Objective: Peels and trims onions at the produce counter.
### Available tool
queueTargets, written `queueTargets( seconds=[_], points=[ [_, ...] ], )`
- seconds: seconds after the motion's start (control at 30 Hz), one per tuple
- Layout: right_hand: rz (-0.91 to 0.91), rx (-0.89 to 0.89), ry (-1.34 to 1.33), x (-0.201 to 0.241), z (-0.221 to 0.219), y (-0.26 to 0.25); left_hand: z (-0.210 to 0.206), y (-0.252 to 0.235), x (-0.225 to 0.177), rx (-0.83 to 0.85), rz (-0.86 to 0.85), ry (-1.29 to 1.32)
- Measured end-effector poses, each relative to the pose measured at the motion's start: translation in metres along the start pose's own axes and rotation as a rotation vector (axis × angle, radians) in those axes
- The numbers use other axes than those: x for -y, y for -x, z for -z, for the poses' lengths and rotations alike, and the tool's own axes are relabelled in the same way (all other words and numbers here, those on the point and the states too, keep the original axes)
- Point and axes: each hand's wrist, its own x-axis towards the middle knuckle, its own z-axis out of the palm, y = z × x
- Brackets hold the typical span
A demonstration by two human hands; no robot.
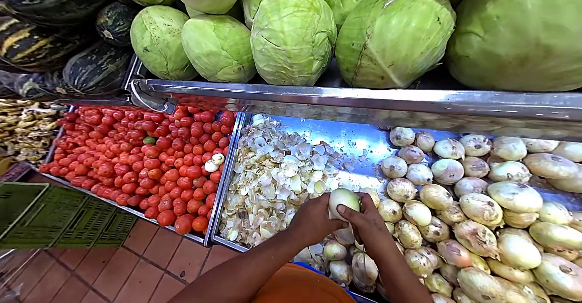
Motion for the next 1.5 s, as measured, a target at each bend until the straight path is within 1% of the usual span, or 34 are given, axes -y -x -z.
queueTargets(
  seconds=[0.1,0.17,0.23,0.3,0.33,0.4,0.43,0.47,0.5,0.57,0.6,0.67,0.7,0.77,0.83,0.93,1.03,1.1,1.17,1.2,1.23,1.3,1.33,1.37,1.4,1.47,1.5],
  points=[
    [0.047,-0.009,0.106,-0.005,-0.004,0.003,0.000,0.000,0.012,-0.011,0.021,-0.113],
    [0.035,-0.033,0.103,-0.007,-0.006,0.003,0.006,0.004,0.016,0.047,-0.020,-0.206],
    [-0.007,-0.078,0.042,-0.007,-0.003,0.001,0.013,0.009,0.022,0.111,-0.155,-0.332],
    [-0.099,-0.084,-0.059,-0.003,0.008,0.001,0.019,0.013,0.032,0.087,-0.239,-0.407],
    [-0.143,-0.066,-0.083,0.000,0.014,0.002,0.024,0.010,0.037,0.065,-0.232,-0.442],
    [-0.208,-0.013,0.000,0.007,0.023,0.003,0.032,-0.003,0.048,0.019,-0.167,-0.474],
    [-0.230,0.003,0.087,0.011,0.024,0.004,0.036,-0.008,0.050,0.005,-0.152,-0.403],
    [-0.249,0.007,0.183,0.014,0.021,0.005,0.038,-0.011,0.048,-0.004,-0.164,-0.251],
    [-0.268,0.018,0.281,0.018,0.016,0.007,0.039,-0.012,0.044,0.013,-0.186,-0.032],
    [-0.289,0.073,0.396,0.026,0.002,0.012,0.031,-0.014,0.039,0.146,-0.190,0.452],
    [-0.297,0.083,0.392,0.029,-0.005,0.014,0.025,-0.016,0.040,0.222,-0.147,0.669],
    [-0.290,0.042,0.280,0.033,-0.013,0.018,0.012,-0.021,0.053,0.303,0.027,1.041],
    [-0.282,0.020,0.240,0.034,-0.015,0.022,0.008,-0.019,0.059,0.319,0.128,1.183],
    [-0.282,0.021,0.256,0.033,-0.018,0.033,0.006,-0.011,0.067,0.348,0.267,1.340],
    [-0.291,0.036,0.323,0.029,-0.022,0.047,0.005,-0.001,0.070,0.392,0.307,1.386],
    [-0.263,0.034,0.356,0.017,-0.026,0.065,-0.002,0.010,0.064,0.465,0.251,1.381],
    [-0.198,0.010,0.392,0.006,-0.029,0.083,-0.007,0.023,0.048,0.528,0.221,1.377],
    [-0.165,-0.085,0.422,0.005,-0.030,0.097,-0.006,0.027,0.039,0.547,0.221,1.376],
    [-0.175,-0.179,0.428,0.005,-0.026,0.111,-0.009,0.031,0.033,0.549,0.184,1.346],
    [-0.179,-0.208,0.421,0.005,-0.023,0.119,-0.011,0.035,0.032,0.578,0.121,1.293],
    [-0.179,-0.226,0.388,0.005,-0.021,0.127,-0.012,0.041,0.030,0.654,0.014,1.207],
    [-0.154,-0.293,0.322,0.005,-0.013,0.145,-0.004,0.046,0.024,0.874,-0.232,0.991],
    [-0.142,-0.348,0.272,0.004,-0.005,0.158,0.004,0.039,0.021,0.921,-0.330,0.884],
    [-0.133,-0.409,0.226,0.004,0.004,0.175,0.010,0.025,0.021,0.894,-0.372,0.793],
    [-0.131,-0.461,0.203,0.005,0.015,0.196,0.010,0.003,0.026,0.789,-0.362,0.739],
    [-0.189,-0.530,0.189,0.005,0.041,0.249,-0.005,-0.050,0.054,0.575,-0.243,0.608],
    [-0.259,-0.543,0.214,0.003,0.054,0.277,-0.020,-0.071,0.075,0.528,-0.176,0.504]
  ],
)
